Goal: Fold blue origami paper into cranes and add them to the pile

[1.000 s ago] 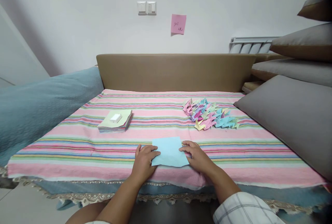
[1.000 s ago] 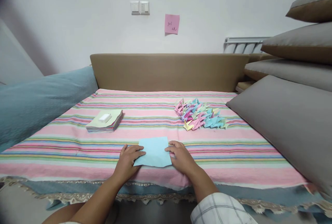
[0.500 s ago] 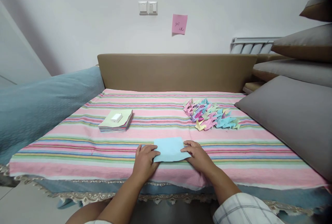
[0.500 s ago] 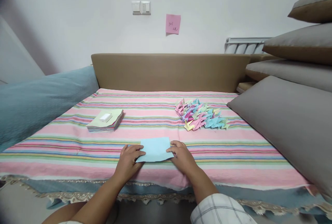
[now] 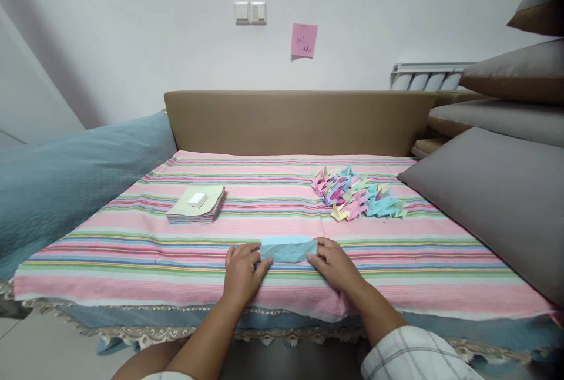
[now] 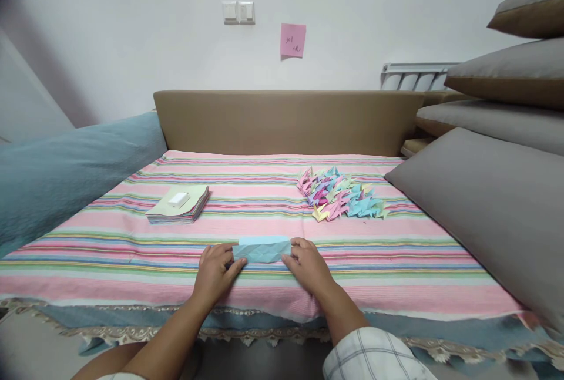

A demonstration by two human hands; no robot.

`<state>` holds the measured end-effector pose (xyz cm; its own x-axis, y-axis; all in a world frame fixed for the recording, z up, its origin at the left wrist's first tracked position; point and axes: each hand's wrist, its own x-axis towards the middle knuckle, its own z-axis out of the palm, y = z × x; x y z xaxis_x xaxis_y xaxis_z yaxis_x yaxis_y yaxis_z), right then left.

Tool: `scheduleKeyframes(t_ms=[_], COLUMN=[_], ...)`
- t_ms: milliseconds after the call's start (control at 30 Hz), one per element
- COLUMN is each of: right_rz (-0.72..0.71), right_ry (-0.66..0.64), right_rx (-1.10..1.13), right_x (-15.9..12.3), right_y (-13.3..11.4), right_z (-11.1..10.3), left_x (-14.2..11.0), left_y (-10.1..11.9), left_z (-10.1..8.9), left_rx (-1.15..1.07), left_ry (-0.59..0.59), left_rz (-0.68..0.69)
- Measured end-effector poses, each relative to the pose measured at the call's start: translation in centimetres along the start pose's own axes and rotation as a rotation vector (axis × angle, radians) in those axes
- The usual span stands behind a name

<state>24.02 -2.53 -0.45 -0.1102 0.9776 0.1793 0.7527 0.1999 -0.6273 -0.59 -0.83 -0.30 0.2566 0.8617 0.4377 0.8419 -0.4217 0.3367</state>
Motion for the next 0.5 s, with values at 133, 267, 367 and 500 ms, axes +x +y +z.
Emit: scheduleKeyframes(t_ms=[133, 267, 367, 500], right_rz=[0.016, 0.03, 0.035, 0.046], right_ry=[0.009, 0.014, 0.015, 0.02], right_rx=[-0.021, -0.052, -0.073, -0.093], right_x=[0.08, 0.2, 0.24, 0.21], right_y=[-0.2, -0.4, -0.49, -0.68], right_z=[0.2, 0.28, 0.25, 0.29], left_x=[0.12, 0.24, 0.38, 0.45], left_y=[-0.04, -0.19, -0.22, -0.04], left_z=[0.09, 0.25, 0.22, 0.05], left_rx=[0.019, 0.032, 0.037, 0.045], left_ry=[0.01, 0.005, -0.018, -0.022], left_rz=[-0.004, -0.008, -0.017, -0.035])
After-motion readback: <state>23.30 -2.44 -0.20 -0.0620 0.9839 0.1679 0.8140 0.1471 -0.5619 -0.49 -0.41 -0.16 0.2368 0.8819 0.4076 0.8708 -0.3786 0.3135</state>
